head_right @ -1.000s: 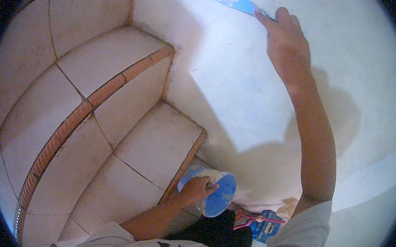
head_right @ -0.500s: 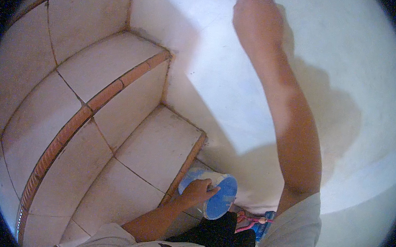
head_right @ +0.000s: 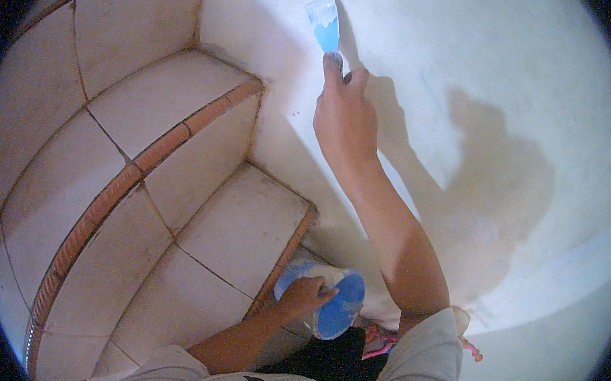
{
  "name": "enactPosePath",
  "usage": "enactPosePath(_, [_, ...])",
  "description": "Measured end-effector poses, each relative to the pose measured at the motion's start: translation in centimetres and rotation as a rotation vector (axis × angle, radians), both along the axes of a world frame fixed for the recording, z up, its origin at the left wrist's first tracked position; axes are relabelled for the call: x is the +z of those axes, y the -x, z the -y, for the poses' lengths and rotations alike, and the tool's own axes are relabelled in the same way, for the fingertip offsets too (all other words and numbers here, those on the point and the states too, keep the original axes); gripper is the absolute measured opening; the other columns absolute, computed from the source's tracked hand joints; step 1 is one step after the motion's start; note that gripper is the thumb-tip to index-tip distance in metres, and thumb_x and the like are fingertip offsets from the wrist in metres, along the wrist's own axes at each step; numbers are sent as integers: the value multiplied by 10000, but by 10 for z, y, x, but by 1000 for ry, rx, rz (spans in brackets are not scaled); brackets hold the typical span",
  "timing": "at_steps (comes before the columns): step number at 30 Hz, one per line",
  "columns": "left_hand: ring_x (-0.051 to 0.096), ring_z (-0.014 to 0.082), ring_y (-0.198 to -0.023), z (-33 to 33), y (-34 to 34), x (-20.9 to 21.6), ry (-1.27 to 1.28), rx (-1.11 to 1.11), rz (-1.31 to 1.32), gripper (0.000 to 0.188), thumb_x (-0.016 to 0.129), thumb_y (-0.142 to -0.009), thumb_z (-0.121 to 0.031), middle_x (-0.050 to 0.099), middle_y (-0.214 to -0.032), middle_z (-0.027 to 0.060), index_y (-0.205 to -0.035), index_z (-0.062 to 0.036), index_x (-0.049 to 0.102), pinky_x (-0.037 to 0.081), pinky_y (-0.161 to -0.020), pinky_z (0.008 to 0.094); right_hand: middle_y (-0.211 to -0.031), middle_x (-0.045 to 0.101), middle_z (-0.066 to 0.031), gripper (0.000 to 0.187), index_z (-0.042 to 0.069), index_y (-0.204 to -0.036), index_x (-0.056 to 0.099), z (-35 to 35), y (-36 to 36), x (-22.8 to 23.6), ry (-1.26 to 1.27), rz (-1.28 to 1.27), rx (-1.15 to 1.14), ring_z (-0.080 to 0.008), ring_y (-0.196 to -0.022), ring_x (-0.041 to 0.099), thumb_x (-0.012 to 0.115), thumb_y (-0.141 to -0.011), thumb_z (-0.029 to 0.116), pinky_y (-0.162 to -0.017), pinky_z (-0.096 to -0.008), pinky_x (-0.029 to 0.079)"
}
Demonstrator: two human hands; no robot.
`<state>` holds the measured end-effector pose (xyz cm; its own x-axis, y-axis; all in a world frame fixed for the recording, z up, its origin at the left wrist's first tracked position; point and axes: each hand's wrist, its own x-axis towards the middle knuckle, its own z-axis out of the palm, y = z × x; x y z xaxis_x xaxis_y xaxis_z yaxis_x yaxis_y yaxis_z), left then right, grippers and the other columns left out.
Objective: The person applies spackle to a wall with a putty knife while holding a bucket.
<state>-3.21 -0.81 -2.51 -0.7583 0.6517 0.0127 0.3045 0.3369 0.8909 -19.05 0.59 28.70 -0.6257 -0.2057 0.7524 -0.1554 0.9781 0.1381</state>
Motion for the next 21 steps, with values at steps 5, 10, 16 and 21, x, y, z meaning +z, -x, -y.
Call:
enactPosePath(5, [672,454,-792,-1,-1,-6,-27,26,-26,636,589,-929,-600,675,-815,273,-912,32,652,525,-753,538,-1096,554,-268,421,41,-1358,484,13,26,34,1,-160,66,-436,-809,673,565,-950,101,-718,-501,584])
enactPosePath(10, [669,451,-769,-1,-1,-6,-37,34,-34,638,588,-929,-602,667,-784,267,-885,32,648,530,-733,529,-1091,562,-299,444,13,-1354,448,28,48,33,44,-147,13,-463,-821,669,556,-927,68,-723,-526,579])
enactPosePath(16, [667,450,-765,0,-1,-6,-49,44,-51,635,586,-927,-608,669,-786,263,-878,22,646,524,-736,534,-1061,606,-317,509,10,-1426,387,22,21,-23,99,113,-41,-456,-804,679,528,-942,75,-691,-519,583])
enactPosePath(21, [667,452,-773,-2,-1,-10,-49,42,-32,626,588,-928,-603,668,-789,268,-882,19,644,520,-746,543,-990,617,-283,468,13,-1390,405,19,20,-15,46,-48,57,-443,-751,684,546,-954,106,-663,-519,582])
